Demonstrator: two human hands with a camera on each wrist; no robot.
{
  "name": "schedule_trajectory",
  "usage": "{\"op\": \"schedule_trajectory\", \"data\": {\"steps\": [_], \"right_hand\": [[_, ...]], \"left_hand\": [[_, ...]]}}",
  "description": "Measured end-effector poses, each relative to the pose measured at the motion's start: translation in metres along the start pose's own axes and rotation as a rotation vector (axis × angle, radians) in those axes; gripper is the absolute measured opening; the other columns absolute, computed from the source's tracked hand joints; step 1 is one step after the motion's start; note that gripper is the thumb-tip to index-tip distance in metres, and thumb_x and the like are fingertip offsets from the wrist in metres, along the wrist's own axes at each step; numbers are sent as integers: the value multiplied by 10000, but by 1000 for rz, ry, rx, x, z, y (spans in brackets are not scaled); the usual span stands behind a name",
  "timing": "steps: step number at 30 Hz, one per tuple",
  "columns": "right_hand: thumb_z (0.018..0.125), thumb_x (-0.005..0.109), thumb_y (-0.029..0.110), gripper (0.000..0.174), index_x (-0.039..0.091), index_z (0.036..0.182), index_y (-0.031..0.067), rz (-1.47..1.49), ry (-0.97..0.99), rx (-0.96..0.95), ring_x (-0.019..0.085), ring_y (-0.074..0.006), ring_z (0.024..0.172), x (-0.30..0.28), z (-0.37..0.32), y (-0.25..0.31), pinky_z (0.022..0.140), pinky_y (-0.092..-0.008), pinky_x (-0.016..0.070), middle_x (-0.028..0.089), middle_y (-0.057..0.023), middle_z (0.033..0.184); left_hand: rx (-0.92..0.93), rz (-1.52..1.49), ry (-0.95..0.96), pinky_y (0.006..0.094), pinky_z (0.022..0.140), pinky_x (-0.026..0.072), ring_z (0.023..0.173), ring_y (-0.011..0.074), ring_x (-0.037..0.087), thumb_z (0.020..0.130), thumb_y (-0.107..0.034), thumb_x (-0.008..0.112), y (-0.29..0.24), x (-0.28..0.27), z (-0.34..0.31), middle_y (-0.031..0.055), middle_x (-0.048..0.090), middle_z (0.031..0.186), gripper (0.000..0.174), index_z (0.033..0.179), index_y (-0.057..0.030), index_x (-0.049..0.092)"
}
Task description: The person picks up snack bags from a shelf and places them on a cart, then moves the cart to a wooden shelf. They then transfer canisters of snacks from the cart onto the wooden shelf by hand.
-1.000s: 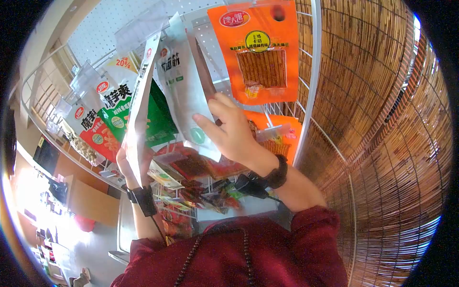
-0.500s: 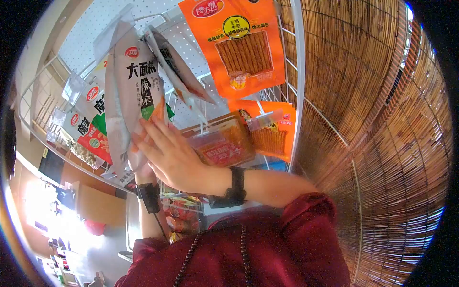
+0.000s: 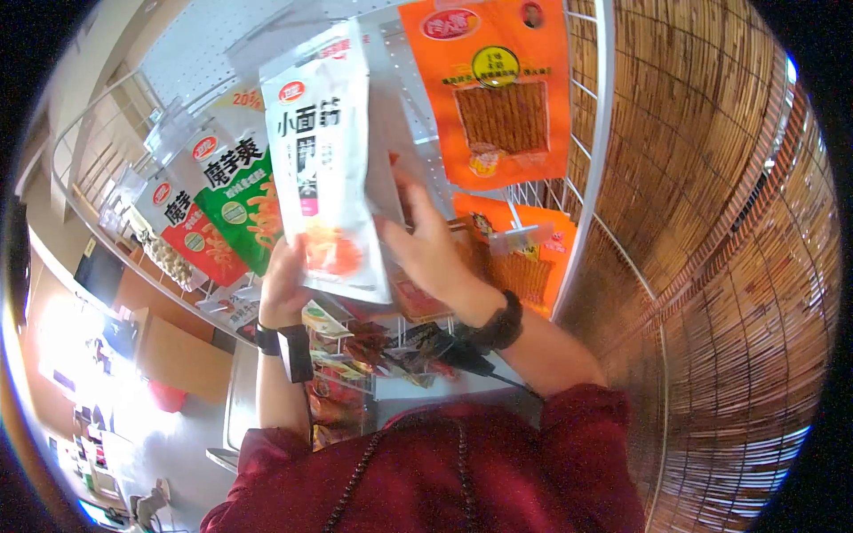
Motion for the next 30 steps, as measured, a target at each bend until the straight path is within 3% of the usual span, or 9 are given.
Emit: {"op": "schedule_trajectory", "data": {"steps": [4, 6, 11, 15, 18, 22, 24, 25, 30], "right_hand": [[781, 605, 85, 491, 388, 1206, -27, -255, 21, -6, 503, -163, 1018, -5, 3, 11, 873, -288, 401, 515, -100, 1131], [792, 607, 96, 388, 463, 1133, -18, -192, 107, 187, 536, -131, 946, 1, -4, 3, 812, -280, 439, 554, -75, 1069], [791, 609, 128, 371, 485, 1113, -8, -229, 135, 12, 538, -122, 914, 9, -18, 31, 800, -276, 437, 572, -58, 1029], [821, 548, 105, 329, 480, 1125, -2, -271, 200, 145, 554, -165, 919, 13, -36, 10, 790, -275, 442, 581, -83, 1021], [778, 541, 74, 384, 463, 1148, 9, -809, 382, -86, 542, -270, 964, 35, -55, -4, 781, -305, 455, 556, -135, 1048], [737, 558, 64, 470, 447, 1189, 1, -1155, 415, -300, 526, -278, 992, 85, -60, -2, 809, -275, 444, 500, -158, 1144], [703, 575, 103, 535, 431, 1209, 6, -1074, 607, -365, 461, -343, 1061, 109, -73, -8, 863, -353, 423, 420, -172, 1226], [715, 591, 158, 514, 462, 1198, 38, -943, 648, -434, 430, -374, 1092, 116, -77, -6, 908, -410, 375, 389, -169, 1261], [682, 666, 185, 454, 546, 1112, 102, -948, 859, -607, 383, -370, 1134, 144, -93, -21, 936, -429, 333, 382, -195, 1253]], "left_hand": [[33, 30, 61, 291, 792, 470, 887, 165, 594, 767, -219, 652, -6, 15, -12, 114, 601, 1007, 426, 1066, 51, 511], [126, 41, 144, 282, 786, 469, 854, 158, 601, 712, -236, 708, -22, 21, -28, 99, 620, 953, 445, 1017, 46, 548], [90, 171, 83, 274, 756, 446, 797, 180, 603, 639, -208, 745, -23, -5, -67, 96, 645, 855, 354, 856, 46, 627], [172, 1, 78, 396, 877, 428, 959, 278, 563, 680, -228, 702, -7, -67, -92, 171, 544, 1098, 551, 1062, 103, 483], [302, -108, 204, 554, 937, 328, 1199, 373, 341, 782, -329, 591, -11, -50, -97, 241, 304, 1316, 306, 1022, -142, 561], [377, -132, 254, 618, 920, 293, 1266, 398, 187, 840, -298, 520, -14, -5, -95, 234, 197, 1363, 138, 925, -201, 568], [454, -146, 259, 662, 880, 294, 1272, 437, 111, 860, -242, 490, -11, -12, -102, 242, 182, 1358, 102, 875, -164, 554], [534, -138, 226, 579, 885, 363, 1222, 390, 284, 830, -251, 546, -12, -16, -108, 222, 286, 1313, 160, 938, -132, 541], [407, -141, -244, 360, 812, 467, 921, 219, 560, 753, -268, 658, -3, -80, -135, 75, 535, 1060, 497, 1129, -25, 440]]}}
Point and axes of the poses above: each hand's wrist, its own z-axis towards the middle knuckle, its own x-axis out of the palm, y = z × x, the point moved 10 cm from there along z, towards the middle knuckle
